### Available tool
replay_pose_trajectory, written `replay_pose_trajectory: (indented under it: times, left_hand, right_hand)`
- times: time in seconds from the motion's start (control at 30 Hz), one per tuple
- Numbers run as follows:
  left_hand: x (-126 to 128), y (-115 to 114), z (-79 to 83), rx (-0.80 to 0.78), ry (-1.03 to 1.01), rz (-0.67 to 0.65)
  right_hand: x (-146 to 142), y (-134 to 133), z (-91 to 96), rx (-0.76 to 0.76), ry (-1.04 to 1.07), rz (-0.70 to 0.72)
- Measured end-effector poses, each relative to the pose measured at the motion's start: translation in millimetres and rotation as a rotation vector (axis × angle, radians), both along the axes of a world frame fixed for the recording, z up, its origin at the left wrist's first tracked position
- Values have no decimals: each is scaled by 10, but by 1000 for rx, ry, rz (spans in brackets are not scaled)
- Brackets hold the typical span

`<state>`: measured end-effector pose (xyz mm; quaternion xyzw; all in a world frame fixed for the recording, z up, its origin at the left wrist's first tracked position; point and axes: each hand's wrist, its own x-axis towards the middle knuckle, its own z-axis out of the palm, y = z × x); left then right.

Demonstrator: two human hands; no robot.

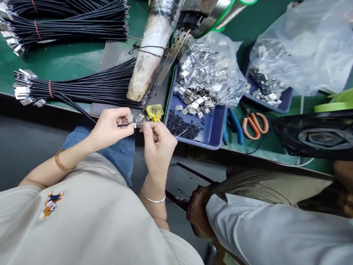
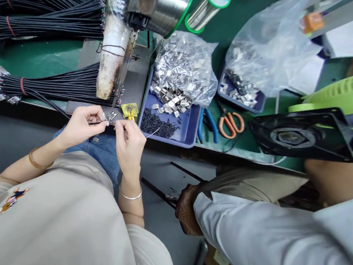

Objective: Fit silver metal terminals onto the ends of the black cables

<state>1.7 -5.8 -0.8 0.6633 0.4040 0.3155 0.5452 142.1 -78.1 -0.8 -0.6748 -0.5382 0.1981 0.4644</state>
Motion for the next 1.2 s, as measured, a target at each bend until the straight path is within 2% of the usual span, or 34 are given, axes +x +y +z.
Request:
replay_pose_trajectory:
  times: [0.33, 0.7, 0.97, 1.07, 1.2]
  left_hand:
    - [16, -8, -17, 63, 21, 1]
    - [5, -11, -6, 70, 18, -19]
    - [-23, 1, -22, 71, 6, -60]
    - [-66, 9, 21, -7, -49, -126]
    - [-122, 36, 131, -48, -105, -217]
  right_hand:
    - [-29, 1, 14, 7, -36, 43]
    - [-56, 3, 22, 17, -77, 7]
    - [-107, 11, 5, 100, -250, -44]
    - [-81, 2, 23, 59, -154, -81]
    - [1, -10, 52, -17, 169, -119]
